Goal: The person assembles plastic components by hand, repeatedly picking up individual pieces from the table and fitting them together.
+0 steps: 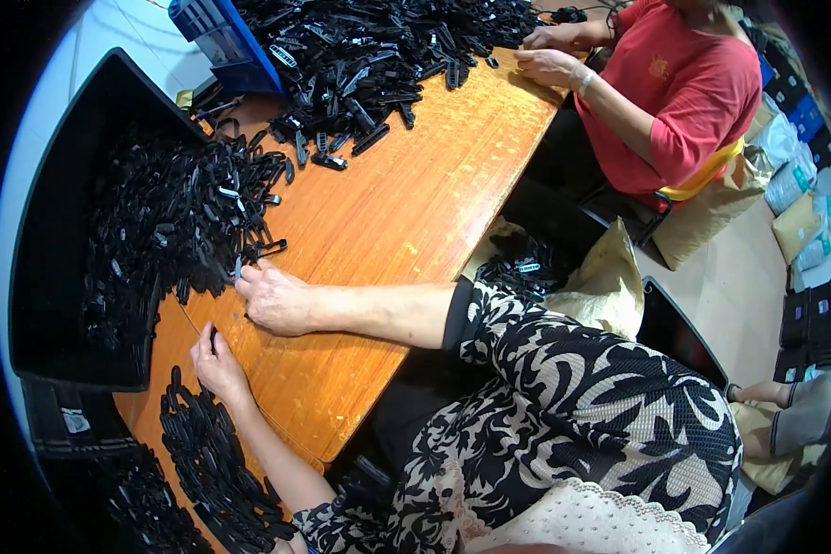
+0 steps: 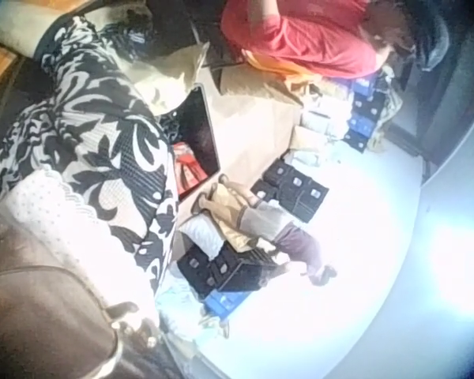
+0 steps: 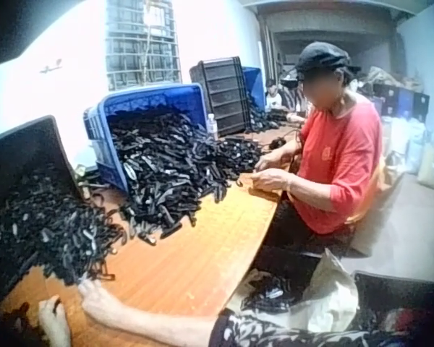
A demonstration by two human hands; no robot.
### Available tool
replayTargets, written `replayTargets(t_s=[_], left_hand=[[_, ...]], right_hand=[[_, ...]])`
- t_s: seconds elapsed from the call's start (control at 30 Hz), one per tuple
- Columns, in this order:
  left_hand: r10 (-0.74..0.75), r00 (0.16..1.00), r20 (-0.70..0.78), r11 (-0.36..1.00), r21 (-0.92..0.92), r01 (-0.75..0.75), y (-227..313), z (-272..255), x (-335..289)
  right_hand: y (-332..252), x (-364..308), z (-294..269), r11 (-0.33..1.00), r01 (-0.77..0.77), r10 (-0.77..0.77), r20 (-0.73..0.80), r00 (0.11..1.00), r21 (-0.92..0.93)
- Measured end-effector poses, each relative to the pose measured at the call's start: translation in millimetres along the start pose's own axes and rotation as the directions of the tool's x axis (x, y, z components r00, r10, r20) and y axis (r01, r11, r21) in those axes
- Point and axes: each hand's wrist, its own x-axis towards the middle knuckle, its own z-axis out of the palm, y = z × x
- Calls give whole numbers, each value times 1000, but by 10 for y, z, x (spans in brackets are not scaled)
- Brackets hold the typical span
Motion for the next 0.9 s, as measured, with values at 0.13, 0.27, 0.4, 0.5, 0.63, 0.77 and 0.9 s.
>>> replayTargets(t_s=[0.13,0.27,0.4,0.5,0.63,0.77,0.9], left_hand=[[48,999,7,996,-80,-47,301,-36,-77],[147,988,-55,979,-136,-154,165,15,-120],[-25,978,206,637,-751,174,308,0,-247],[-71,948,310,617,-733,287,453,-99,-260],[-73,958,277,647,-718,256,431,-130,-270],[-137,941,310,613,-719,326,443,-139,-287],[-111,944,311,640,-705,308,524,-172,-284]], right_hand=[[78,-18,19,1000,10,-10,3,1000,-12],[63,26,-82,997,33,-15,-258,966,66],[-64,102,11,828,-151,270,-147,952,541],[20,160,144,570,-240,350,32,936,786],[41,216,-93,163,-563,299,503,811,810],[17,187,-202,113,-702,183,680,710,703],[144,120,-143,290,-560,169,534,828,776]])
